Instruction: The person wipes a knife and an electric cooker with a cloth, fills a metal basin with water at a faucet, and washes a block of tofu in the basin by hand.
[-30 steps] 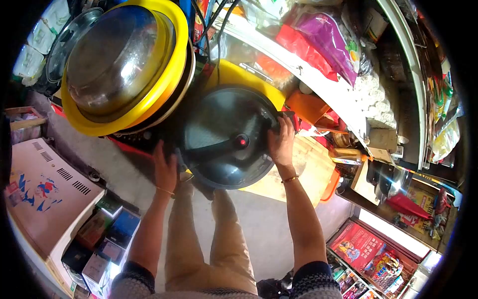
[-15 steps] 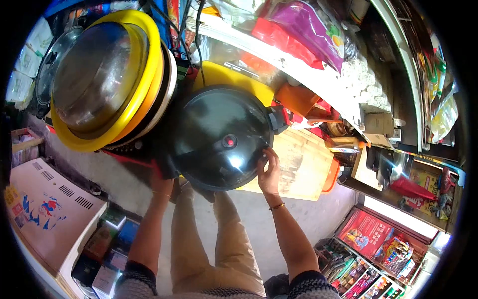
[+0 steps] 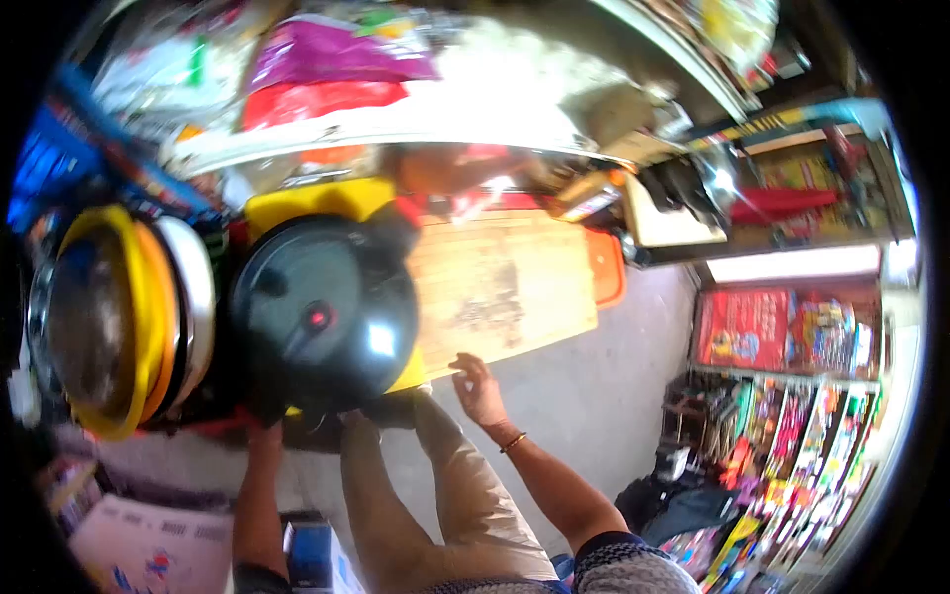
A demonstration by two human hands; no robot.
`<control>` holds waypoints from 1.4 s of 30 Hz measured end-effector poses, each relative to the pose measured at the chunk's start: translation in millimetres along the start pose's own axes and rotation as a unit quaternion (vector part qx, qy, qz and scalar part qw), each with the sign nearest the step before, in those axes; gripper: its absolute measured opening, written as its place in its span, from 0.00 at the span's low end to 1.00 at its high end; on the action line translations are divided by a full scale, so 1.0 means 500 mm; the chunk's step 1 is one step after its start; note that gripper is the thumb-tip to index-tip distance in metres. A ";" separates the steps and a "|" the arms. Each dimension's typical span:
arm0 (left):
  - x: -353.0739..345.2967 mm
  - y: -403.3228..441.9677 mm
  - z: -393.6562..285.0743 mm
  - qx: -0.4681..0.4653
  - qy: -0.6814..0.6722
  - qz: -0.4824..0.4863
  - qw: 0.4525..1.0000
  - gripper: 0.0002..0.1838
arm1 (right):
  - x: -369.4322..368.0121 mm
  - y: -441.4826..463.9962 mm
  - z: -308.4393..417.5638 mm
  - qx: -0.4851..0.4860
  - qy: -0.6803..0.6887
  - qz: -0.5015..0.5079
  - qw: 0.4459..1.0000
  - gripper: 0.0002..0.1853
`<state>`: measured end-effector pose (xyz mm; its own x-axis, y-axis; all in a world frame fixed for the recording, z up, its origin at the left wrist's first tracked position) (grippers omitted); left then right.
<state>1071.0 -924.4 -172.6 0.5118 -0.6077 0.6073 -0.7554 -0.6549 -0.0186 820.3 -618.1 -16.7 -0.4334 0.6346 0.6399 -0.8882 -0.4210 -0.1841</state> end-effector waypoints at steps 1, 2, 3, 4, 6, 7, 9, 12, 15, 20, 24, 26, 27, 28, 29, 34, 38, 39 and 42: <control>0.027 0.013 -0.038 -0.097 0.125 -0.033 0.987 0.16 | 0.011 -0.022 -0.031 -0.059 0.037 -0.003 0.998 0.10; 0.040 0.024 -0.068 -0.194 0.242 -0.073 0.948 0.14 | 0.024 -0.039 -0.055 -0.074 0.040 -0.010 0.996 0.10; 0.028 0.027 -0.066 -0.198 0.307 -0.049 0.930 0.14 | 0.039 -0.056 -0.080 -0.090 0.043 -0.014 0.995 0.10; 0.015 0.029 -0.064 -0.205 0.370 -0.025 0.906 0.14 | 0.053 -0.073 -0.105 -0.083 0.024 -0.014 0.996 0.10; 0.011 0.020 -0.071 -0.189 0.366 -0.007 0.911 0.14 | 0.082 -0.101 -0.139 -0.079 0.001 -0.010 0.997 0.10; 0.007 0.014 -0.076 -0.176 0.349 -0.002 0.920 0.14 | 0.093 -0.116 -0.160 -0.086 -0.021 0.006 0.996 0.11; 0.006 -0.008 -0.087 -0.120 0.299 -0.011 0.947 0.13 | 0.141 -0.120 -0.135 -0.206 0.000 0.038 0.978 0.13; -0.009 -0.039 -0.115 -0.033 0.252 -0.037 0.966 0.13 | 0.187 -0.150 -0.227 -0.172 0.005 0.086 0.981 0.14; -0.059 -0.051 -0.155 0.034 0.233 -0.060 0.970 0.12 | 0.248 -0.169 -0.327 -0.200 0.031 0.102 0.974 0.14; -0.190 -0.042 -0.252 0.083 0.211 -0.071 0.971 0.12 | 0.374 -0.229 -0.541 -0.136 -0.029 0.042 0.989 0.10; -0.285 -0.040 -0.283 0.102 0.190 -0.051 0.975 0.11 | 0.505 -0.220 -0.607 -0.307 -0.075 0.098 0.944 0.10; -0.324 -0.031 -0.295 0.112 0.175 -0.041 0.977 0.11 | 0.508 -0.263 -0.761 -0.302 -0.074 0.116 0.943 0.11; -0.342 -0.023 -0.302 0.116 0.165 -0.039 0.979 0.11 | 0.511 -0.277 -0.814 -0.276 -0.100 0.133 0.947 0.11; -0.359 -0.011 -0.311 0.116 0.156 -0.034 0.980 0.11 | 0.528 -0.277 -0.821 -0.272 -0.101 0.131 0.948 0.11; -0.377 0.002 -0.321 0.116 0.146 -0.030 0.982 0.11 | 0.541 -0.271 -0.827 -0.254 -0.150 0.168 0.941 0.12; -0.495 0.096 -0.406 0.117 0.083 0.007 0.990 0.10 | 0.597 -0.200 -0.843 -0.272 -0.150 0.201 0.929 0.14; -0.631 0.231 -0.560 0.091 0.014 0.072 0.993 0.10 | 0.735 -0.054 -0.794 -0.324 0.022 0.064 0.944 0.13; -0.673 0.267 -0.610 0.084 -0.007 0.092 0.992 0.10 | 0.782 -0.031 -0.802 -0.308 0.071 0.019 0.948 0.13; -0.806 0.368 -0.780 0.071 -0.059 0.161 0.983 0.10 | 0.958 0.081 -0.842 -0.334 0.100 -0.074 0.934 0.15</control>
<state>566.5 -624.9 -111.0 0.3054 -0.8361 0.4556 -0.8256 -0.4709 -0.3108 512.4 -58.4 -32.0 -0.2582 0.7908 0.5549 -0.8087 0.1372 -0.5719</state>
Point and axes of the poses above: each hand's wrist, its own y-axis towards the middle knuckle, its own x-axis out of the back of the hand, z = x × y, the point moved 2 cm from there along y, towards the middle knuckle, and after that the axes turned 4 degrees about -z, right-handed, at the moved point
